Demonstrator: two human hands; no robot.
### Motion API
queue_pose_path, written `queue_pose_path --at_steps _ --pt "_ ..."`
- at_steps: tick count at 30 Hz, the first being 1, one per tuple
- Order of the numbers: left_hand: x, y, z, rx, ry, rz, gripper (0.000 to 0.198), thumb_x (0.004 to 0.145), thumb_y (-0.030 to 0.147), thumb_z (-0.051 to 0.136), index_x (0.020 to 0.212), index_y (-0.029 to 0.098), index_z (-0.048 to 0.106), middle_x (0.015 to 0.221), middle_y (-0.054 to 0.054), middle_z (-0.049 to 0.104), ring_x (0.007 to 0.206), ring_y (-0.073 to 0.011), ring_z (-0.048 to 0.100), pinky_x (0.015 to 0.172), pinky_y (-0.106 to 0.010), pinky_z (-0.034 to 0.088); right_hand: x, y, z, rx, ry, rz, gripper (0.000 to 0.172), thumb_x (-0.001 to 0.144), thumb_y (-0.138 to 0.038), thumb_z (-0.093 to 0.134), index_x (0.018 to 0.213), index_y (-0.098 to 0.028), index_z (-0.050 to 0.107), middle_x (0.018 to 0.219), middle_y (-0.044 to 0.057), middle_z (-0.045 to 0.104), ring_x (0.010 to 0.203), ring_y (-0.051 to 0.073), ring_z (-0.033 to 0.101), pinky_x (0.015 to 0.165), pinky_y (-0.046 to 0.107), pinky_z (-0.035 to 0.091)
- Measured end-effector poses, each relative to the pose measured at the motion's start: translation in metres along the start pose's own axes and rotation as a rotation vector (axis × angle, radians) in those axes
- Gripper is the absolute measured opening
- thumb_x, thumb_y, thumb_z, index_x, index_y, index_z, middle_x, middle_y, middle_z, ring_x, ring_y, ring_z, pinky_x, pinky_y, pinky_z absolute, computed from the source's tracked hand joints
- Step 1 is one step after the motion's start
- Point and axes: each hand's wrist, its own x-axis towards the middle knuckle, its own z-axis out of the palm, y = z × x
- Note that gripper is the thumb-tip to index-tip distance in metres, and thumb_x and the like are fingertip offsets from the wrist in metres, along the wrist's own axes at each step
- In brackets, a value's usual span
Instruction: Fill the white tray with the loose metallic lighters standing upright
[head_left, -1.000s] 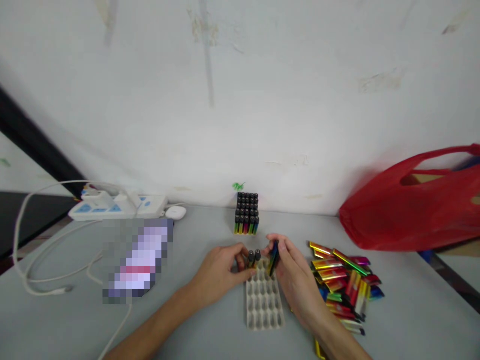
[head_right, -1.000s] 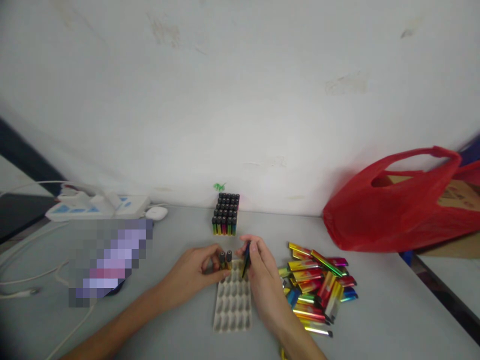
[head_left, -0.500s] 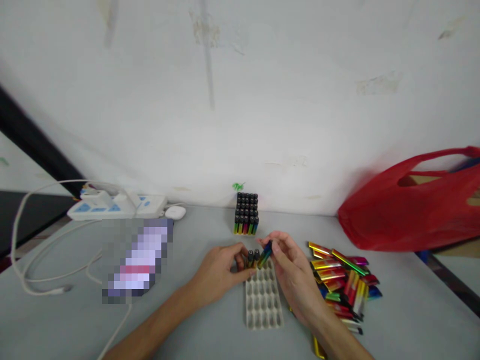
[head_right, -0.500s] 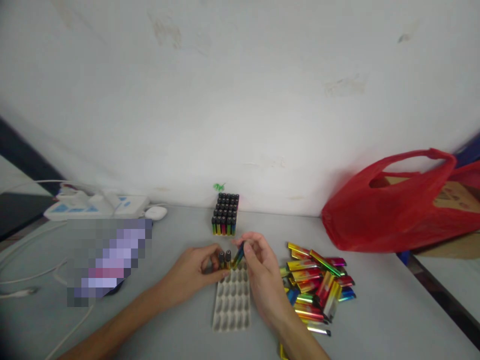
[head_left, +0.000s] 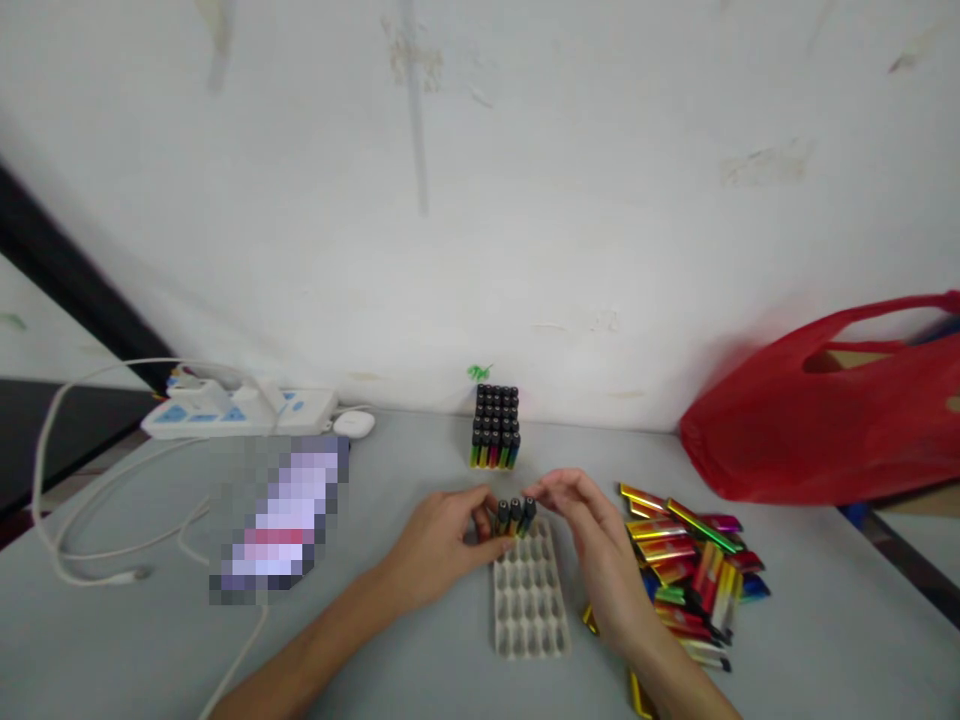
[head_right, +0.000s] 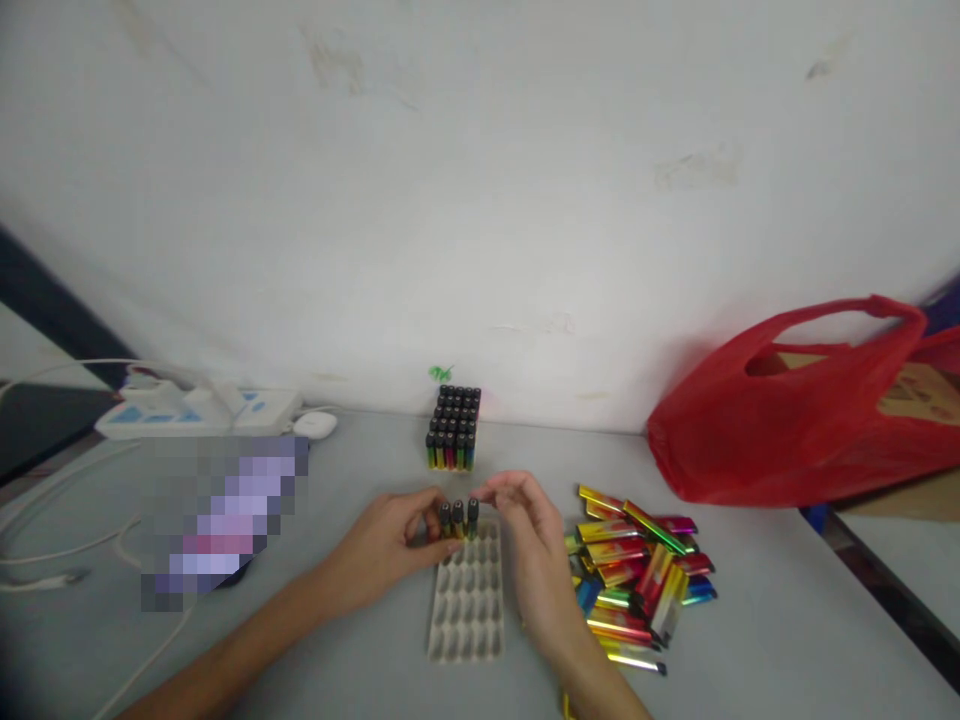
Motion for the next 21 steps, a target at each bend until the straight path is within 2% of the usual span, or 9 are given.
queue_pose_path --at_steps 3,7,10,13,15,18,21 --pt "0.000 0.001 -0.001 0.009 -0.018 0.001 0.029 0.089 0.045 0.083 0.082 0.022 0.066 0.069 0.006 0.066 0.063 -0.0162 0.056 0.063 -0.028 0.033 0.003 -0.001 -0.013 -0.454 0.129 -0.133 0.025 0.107 -0.044 0.053 0.108 -0.025 0.069 0.113 0.010 0.078 0.115 0.034 0.068 0.108 0.050 0.045" --pt "0.000 0.001 -0.001 0.028 -0.015 -0.010 0.031 0.088 0.046 0.083 0.083 0.021 0.065 0.068 0.006 0.063 0.061 -0.0149 0.053 0.062 -0.027 0.033 0.006 0.008 -0.030 -1.192 0.331 -0.317 0.033 0.102 -0.036 0.054 0.125 -0.017 0.068 0.129 0.025 0.072 0.127 0.048 0.061 0.110 0.066 0.042" --pt "0.000 0.000 -0.001 0.044 -0.020 -0.011 0.032 0.088 0.048 0.083 0.083 0.021 0.065 0.068 0.007 0.062 0.061 -0.0145 0.052 0.063 -0.027 0.034 0.006 0.017 -0.038 -1.508 0.399 -0.395 0.032 0.100 -0.035 0.059 0.123 -0.015 0.069 0.125 0.031 0.073 0.132 0.053 0.059 0.116 0.073 0.035" --pt "0.000 0.000 -0.001 0.036 -0.016 -0.009 0.033 0.087 0.047 0.084 0.082 0.021 0.065 0.069 0.007 0.062 0.061 -0.0141 0.051 0.064 -0.027 0.034 0.008 0.022 -0.042 -1.623 0.334 -0.402 0.030 0.104 -0.035 0.057 0.122 -0.014 0.069 0.116 0.029 0.078 0.126 0.051 0.065 0.119 0.077 0.032" --pt "0.000 0.001 -0.001 0.022 -0.012 -0.009 0.033 0.087 0.046 0.085 0.082 0.021 0.065 0.070 0.006 0.064 0.062 -0.0141 0.051 0.064 -0.027 0.034 0.009 0.023 -0.042 -1.604 0.249 -0.398 0.034 0.107 -0.033 0.051 0.129 -0.012 0.067 0.125 0.029 0.077 0.129 0.050 0.066 0.120 0.077 0.033" --pt "0.000 0.001 -0.001 0.017 -0.006 -0.011 0.031 0.087 0.045 0.085 0.083 0.021 0.066 0.070 0.006 0.063 0.062 -0.0144 0.051 0.065 -0.027 0.034 0.011 0.022 -0.039 -1.457 0.059 -0.435 0.039 0.109 -0.024 0.047 0.142 -0.010 0.062 0.146 0.028 0.070 0.142 0.044 0.062 0.121 0.067 0.041" --pt "0.000 0.002 -0.001 0.026 -0.006 -0.013 0.030 0.087 0.044 0.085 0.082 0.021 0.066 0.068 0.007 0.062 0.062 -0.0144 0.050 0.065 -0.027 0.033 0.011 0.020 -0.033 -1.287 -0.105 -0.469 0.040 0.109 -0.017 0.046 0.147 -0.017 0.061 0.154 0.020 0.068 0.145 0.036 0.062 0.119 0.056 0.049"
